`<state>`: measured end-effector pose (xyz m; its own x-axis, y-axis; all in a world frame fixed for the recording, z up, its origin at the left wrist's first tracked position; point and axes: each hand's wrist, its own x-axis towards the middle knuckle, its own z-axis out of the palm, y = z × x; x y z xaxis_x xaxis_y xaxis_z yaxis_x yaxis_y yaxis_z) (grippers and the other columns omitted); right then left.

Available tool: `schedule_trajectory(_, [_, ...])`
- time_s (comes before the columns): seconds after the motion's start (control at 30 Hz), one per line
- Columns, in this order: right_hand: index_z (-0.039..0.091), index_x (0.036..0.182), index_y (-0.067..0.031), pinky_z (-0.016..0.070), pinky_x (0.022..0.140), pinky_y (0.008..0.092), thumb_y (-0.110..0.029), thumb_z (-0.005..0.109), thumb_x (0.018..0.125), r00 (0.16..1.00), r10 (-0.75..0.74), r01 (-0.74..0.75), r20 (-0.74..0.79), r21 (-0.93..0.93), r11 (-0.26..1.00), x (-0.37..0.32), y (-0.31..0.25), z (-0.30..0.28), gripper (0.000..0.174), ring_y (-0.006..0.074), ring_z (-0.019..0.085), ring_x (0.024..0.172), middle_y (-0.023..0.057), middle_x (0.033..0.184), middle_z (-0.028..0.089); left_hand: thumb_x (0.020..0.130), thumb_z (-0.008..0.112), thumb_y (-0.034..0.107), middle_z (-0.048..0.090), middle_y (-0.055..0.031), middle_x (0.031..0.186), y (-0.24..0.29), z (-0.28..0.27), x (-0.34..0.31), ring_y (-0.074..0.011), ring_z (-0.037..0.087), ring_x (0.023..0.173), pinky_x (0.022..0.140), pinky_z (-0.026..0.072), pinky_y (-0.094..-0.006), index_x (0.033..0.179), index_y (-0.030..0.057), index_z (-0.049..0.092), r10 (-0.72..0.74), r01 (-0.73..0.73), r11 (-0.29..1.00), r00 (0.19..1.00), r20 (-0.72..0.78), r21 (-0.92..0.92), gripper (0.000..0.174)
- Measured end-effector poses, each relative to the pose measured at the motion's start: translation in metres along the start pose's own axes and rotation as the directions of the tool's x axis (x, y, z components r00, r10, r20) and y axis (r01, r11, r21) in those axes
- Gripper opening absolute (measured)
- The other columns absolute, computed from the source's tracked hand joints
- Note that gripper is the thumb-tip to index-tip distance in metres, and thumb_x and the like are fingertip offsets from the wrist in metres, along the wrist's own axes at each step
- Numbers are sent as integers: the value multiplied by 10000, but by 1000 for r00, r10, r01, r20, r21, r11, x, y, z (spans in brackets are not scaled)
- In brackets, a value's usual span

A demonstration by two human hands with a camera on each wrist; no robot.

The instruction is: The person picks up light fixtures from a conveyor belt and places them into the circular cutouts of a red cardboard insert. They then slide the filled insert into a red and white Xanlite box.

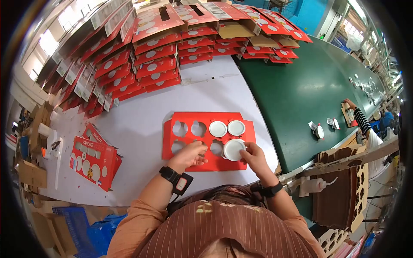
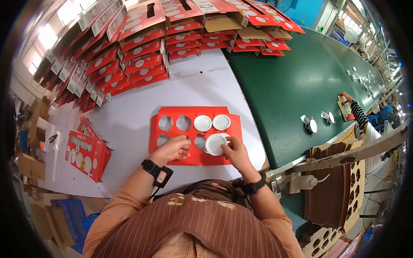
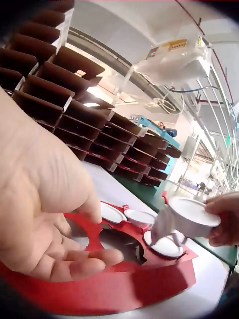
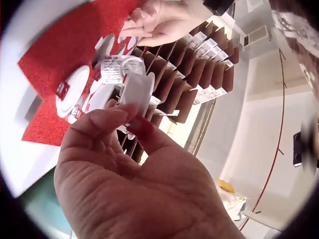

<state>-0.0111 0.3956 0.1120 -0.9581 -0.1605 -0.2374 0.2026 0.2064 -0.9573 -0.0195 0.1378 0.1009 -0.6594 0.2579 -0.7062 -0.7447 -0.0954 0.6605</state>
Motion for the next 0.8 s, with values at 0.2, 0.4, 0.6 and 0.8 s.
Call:
schedule_trajectory(0.2, [536, 1009, 38, 501, 607, 415, -149, 622, 799, 970, -225, 162, -95, -440, 883, 9, 3, 23, 295, 347, 630, 689, 204, 763, 631, 873, 551, 204, 479, -52, 958, -4, 19, -5, -158, 590, 666, 526, 474, -250, 1288, 99, 329, 13, -12, 999, 1000, 17, -48, 482])
schedule_trajectory(0.4, [533, 1035, 46, 526, 631, 388, -148, 603, 812, 982, -145, 63, -120, -518, 853, 11, 17, 32, 303, 323, 660, 718, 210, 799, 646, 877, 546, 192, 492, -49, 933, -8, 25, -5, -155, 583, 637, 512, 470, -249, 1259, 101, 350, -3, 3, 1000, 999, 34, -18, 439])
schedule_trajectory(0.6, [561, 999, 15, 508, 660, 442, -126, 569, 778, 971, -211, 218, 116, -792, 570, 38, 91, 42, 263, 330, 645, 780, 204, 852, 639, 922, 497, 150, 542, -13, 780, -38, 8, 16, -124, 585, 641, 505, 484, -263, 1051, 128, 468, 220, -188, 974, 915, 337, -125, 134])
schedule_trajectory(0.8, [472, 1016, 32, 479, 528, 432, -135, 461, 851, 948, -317, 243, 35, -723, 647, 19, 40, 36, 236, 335, 631, 624, 166, 669, 616, 906, 459, 98, 563, -36, 948, -35, 21, 25, -221, 622, 737, 532, 506, -313, 1107, 204, 433, -113, 121, 992, 965, 238, -17, 228])
